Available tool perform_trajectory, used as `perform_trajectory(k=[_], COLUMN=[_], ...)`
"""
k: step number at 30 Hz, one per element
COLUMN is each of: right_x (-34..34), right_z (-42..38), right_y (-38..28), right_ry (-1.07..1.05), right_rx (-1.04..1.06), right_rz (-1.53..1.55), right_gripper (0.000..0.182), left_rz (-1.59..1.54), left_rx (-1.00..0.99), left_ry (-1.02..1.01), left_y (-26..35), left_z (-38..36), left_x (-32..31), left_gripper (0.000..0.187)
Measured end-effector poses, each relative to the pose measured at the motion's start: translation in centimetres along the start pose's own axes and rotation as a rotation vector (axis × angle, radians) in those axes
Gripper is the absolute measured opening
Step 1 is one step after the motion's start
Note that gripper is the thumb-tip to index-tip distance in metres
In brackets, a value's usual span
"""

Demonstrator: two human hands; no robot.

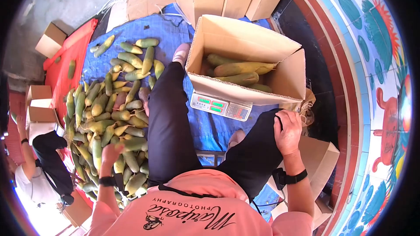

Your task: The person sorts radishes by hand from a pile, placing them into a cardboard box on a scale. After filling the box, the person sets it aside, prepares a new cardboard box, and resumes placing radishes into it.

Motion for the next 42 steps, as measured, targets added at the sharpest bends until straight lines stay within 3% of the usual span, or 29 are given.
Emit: perform_trajectory(k=[1,2,5,8,10,11,12,17,20,21,26,30,33,36,39,40,41,42], right_x=[0.0,0.0,0.0,0.0,-0.1,-0.2,-0.2,-0.4,0.1,0.2,-0.3,-0.2,-0.1,-0.2,0.0,-0.2,-0.3,-0.3], right_z=[0.0,0.0,0.1,0.1,-0.1,-0.2,-0.2,-0.7,-0.5,-0.5,-0.7,-0.4,-0.3,-0.4,-0.2,-0.3,-0.3,-0.2], right_y=[0.0,0.0,-0.2,-0.2,-0.1,0.0,0.2,0.7,0.7,0.8,1.1,0.9,0.6,0.4,0.2,0.3,0.2,0.1], right_ry=[0.008,0.017,0.032,0.052,0.069,0.068,0.068,0.066,0.078,0.078,0.075,0.072,0.077,0.07,0.073,0.053,0.055,0.058], right_rx=[0.001,0.002,-0.017,-0.032,-0.04,-0.038,-0.034,-0.065,-0.062,-0.063,-0.079,-0.062,-0.048,-0.037,-0.035,-0.024,-0.02,-0.014], right_rz=[0.001,0.003,0.026,0.047,0.052,0.049,0.047,0.085,0.115,0.116,0.147,0.143,0.129,0.097,0.067,0.045,0.046,0.045], right_gripper=[0.015,0.014,0.014,0.014,0.014,0.013,0.013,0.014,0.015,0.015,0.013,0.013,0.013,0.013,0.013,0.012,0.012,0.011], left_rz=[-0.178,-0.463,-0.623,-0.773,-0.857,-0.822,-0.798,-0.497,-0.656,-0.483,-0.524,-0.94,-0.889,-0.733,-0.855,-0.963,-0.837,-0.652], left_rx=[0.087,-0.01,-0.295,-0.465,-0.574,-0.534,-0.693,-0.972,-1.024,-1.158,-1.114,-0.802,-0.584,-0.444,-0.242,-0.17,-0.012,-0.193], left_ry=[0.051,0.19,0.434,0.332,0.195,0.089,0.095,0.037,0.006,0.185,0.209,0.134,0.136,0.091,-0.078,-0.142,-0.189,-0.3], left_y=[3.4,4.9,11.7,22.0,27.0,30.5,33.7,46.1,47.9,48.2,43.5,35.6,27.6,19.3,9.9,7.4,5.8,1.5], left_z=[-1.3,-1.9,-2.2,-3.4,-1.6,-1.8,-1.4,-0.2,2.9,2.5,0.9,1.2,2.8,3.6,5.0,4.6,3.5,4.4], left_x=[3.8,6.0,12.3,16.6,16.5,16.7,16.2,12.8,8.9,9.2,10.8,10.9,9.2,5.3,-2.6,-4.6,-6.2,-9.9], left_gripper=[0.057,0.053,0.046,0.038,0.035,0.034,0.034,0.039,0.04,0.04,0.031,0.015,0.016,0.02,0.023,0.024,0.025,0.028])
Point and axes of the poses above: each hand's wrist, its own z-axis towards the middle knuckle, its own x-axis out of the back of the hand, y = z × x, the point moved 3 cm from there along z, towards the middle knuckle, and after that the axes turned 15 degrees about -z, right-handed, at the moved point
